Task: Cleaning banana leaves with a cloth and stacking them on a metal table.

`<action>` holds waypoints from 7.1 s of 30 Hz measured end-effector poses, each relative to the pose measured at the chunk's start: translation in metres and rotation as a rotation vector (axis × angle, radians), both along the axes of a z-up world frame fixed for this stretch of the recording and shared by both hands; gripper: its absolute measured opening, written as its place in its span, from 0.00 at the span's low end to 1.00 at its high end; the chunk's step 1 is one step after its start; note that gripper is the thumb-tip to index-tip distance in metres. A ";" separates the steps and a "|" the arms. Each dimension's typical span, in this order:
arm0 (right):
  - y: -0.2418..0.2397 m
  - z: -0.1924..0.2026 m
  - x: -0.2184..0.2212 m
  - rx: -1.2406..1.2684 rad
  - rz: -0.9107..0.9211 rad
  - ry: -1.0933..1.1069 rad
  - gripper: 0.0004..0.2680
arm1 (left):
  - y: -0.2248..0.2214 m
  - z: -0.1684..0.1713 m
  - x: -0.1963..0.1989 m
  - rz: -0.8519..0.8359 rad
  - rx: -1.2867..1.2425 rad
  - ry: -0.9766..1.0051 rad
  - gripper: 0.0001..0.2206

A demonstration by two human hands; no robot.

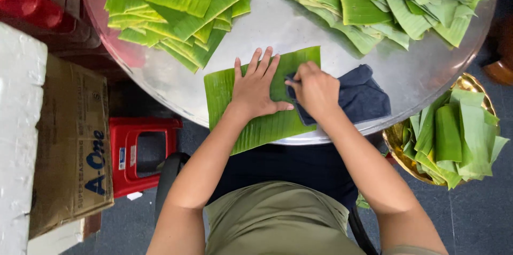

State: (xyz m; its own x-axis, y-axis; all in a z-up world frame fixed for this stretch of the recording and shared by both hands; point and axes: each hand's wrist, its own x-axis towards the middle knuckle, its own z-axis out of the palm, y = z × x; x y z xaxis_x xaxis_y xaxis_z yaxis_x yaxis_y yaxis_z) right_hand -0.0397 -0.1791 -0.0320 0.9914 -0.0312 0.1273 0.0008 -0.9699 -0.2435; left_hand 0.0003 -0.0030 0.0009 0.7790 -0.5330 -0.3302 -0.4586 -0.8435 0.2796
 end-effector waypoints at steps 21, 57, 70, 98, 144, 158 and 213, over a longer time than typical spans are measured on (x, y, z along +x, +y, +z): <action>-0.033 -0.026 0.074 -0.014 -0.122 -0.026 0.11 | -0.004 0.030 -0.001 -0.025 0.051 0.068 0.59; -0.007 -0.024 0.003 0.364 0.306 -0.281 0.08 | 0.018 -0.013 0.017 -0.136 -0.351 -0.020 0.50; -0.008 -0.041 0.012 0.420 0.324 -0.332 0.05 | 0.016 0.005 0.007 -0.108 -0.301 0.002 0.47; -0.011 -0.047 -0.013 -0.124 0.294 -0.083 0.16 | 0.007 0.004 0.008 -0.087 -0.132 0.024 0.49; -0.017 -0.033 0.003 -0.133 0.214 -0.054 0.23 | -0.022 0.014 0.033 0.012 -0.023 -0.059 0.50; -0.013 -0.029 0.023 -0.117 0.154 -0.094 0.18 | -0.022 0.016 0.034 0.026 0.049 -0.015 0.52; -0.024 -0.022 -0.029 -0.086 0.237 -0.062 0.22 | -0.035 0.029 0.036 -0.041 0.227 0.033 0.56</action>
